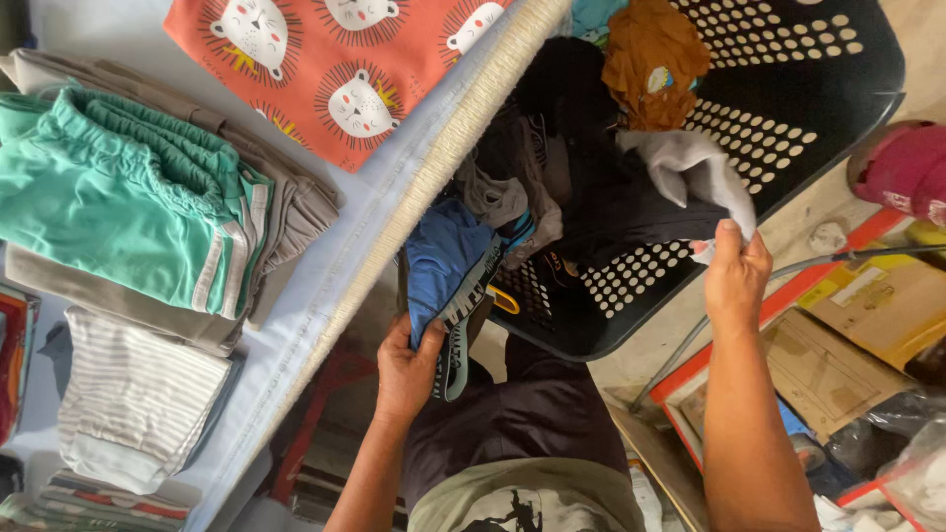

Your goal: The person irons two shirts by hand, folds them into small rectangles, and places them onto a table next to other folded garments.

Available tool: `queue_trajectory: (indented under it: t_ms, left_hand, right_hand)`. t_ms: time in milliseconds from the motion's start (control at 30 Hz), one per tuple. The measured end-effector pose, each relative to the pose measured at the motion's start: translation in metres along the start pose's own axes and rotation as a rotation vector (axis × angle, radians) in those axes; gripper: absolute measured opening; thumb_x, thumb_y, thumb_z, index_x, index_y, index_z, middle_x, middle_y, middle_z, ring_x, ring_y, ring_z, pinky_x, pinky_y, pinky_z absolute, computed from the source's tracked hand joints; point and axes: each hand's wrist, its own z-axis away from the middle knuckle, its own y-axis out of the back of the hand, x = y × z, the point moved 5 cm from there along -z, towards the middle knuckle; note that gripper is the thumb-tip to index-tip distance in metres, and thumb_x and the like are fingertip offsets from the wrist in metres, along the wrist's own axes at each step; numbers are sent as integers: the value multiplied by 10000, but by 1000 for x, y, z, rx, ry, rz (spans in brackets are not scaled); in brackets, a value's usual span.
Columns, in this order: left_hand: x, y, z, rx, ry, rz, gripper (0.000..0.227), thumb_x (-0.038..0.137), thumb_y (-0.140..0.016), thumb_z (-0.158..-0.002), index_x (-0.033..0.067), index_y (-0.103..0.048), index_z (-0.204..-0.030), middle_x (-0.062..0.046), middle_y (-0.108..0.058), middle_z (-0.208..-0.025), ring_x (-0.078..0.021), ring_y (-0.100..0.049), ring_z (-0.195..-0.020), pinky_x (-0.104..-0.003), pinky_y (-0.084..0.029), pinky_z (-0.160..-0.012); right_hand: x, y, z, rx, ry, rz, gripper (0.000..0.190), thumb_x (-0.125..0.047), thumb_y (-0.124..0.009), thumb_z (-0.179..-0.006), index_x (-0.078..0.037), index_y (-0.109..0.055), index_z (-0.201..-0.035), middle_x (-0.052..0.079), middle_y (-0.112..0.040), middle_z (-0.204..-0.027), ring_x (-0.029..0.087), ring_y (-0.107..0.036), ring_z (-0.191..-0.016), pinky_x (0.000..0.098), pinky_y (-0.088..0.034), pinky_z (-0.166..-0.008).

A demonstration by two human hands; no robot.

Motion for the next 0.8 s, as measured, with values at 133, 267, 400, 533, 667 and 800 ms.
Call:
queue_trajectory:
  t_ms: [133,267,400,533,667,800]
  left_hand:
    - [1,-2,-1,-25,-8,80,183,169,-695,-945,-13,-714,-954,-47,-648,-911,-133,-583,-829,-302,-500,-761]
    - [1,-4,4,-34,50,150,189,179,-699,-948,-9,-720,-958,-50,-642,-886,-130,-562,-798,-310,-491,-725]
    - [27,-18,-1,-30,-99,-34,192,185,-704,-897,16,-713,-988,-92,-666,-877,-191,-638,-772,-340,-515,-718]
    - [51,-44,-7,-75,-171,-152,198,221,-720,-887,31,-706,-944,-158,-645,-849,-292,-641,-781,-410,-501,-723]
    - [57,-55,-12,-91,-162,-122,200,225,-708,-877,32,-699,-928,-161,-634,-840,-313,-638,-767,-420,-503,-713]
    - [40,-53,-10,-66,-44,-176,216,231,-719,-892,17,-700,-913,-138,-635,-820,-267,-635,-732,-397,-496,-694]
  right_hand:
    - [-22,8,17,-31,-4,-34,409,-358,-522,-1147,36,-628,-1115,59,-673,-980,138,-663,-852,292,-539,-780]
    - [-40,28,29,21,37,-180,282,-243,-540,-1070,-12,-660,-1178,61,-699,-1041,139,-652,-873,292,-549,-818]
    - [-68,59,39,109,264,-299,222,-63,-602,-1056,17,-652,-1256,73,-699,-1191,141,-652,-1055,282,-525,-962]
    - [-103,91,55,139,314,-414,233,-37,-595,-1018,-15,-642,-1246,50,-692,-1156,149,-644,-1005,293,-531,-898]
    - [-109,78,67,117,203,94,218,-119,-617,-1022,-23,-623,-1217,69,-660,-1036,154,-600,-866,342,-506,-753]
    - [-60,13,58,-335,-6,764,307,-259,-632,-971,-75,-658,-1216,183,-736,-887,281,-701,-753,449,-553,-698]
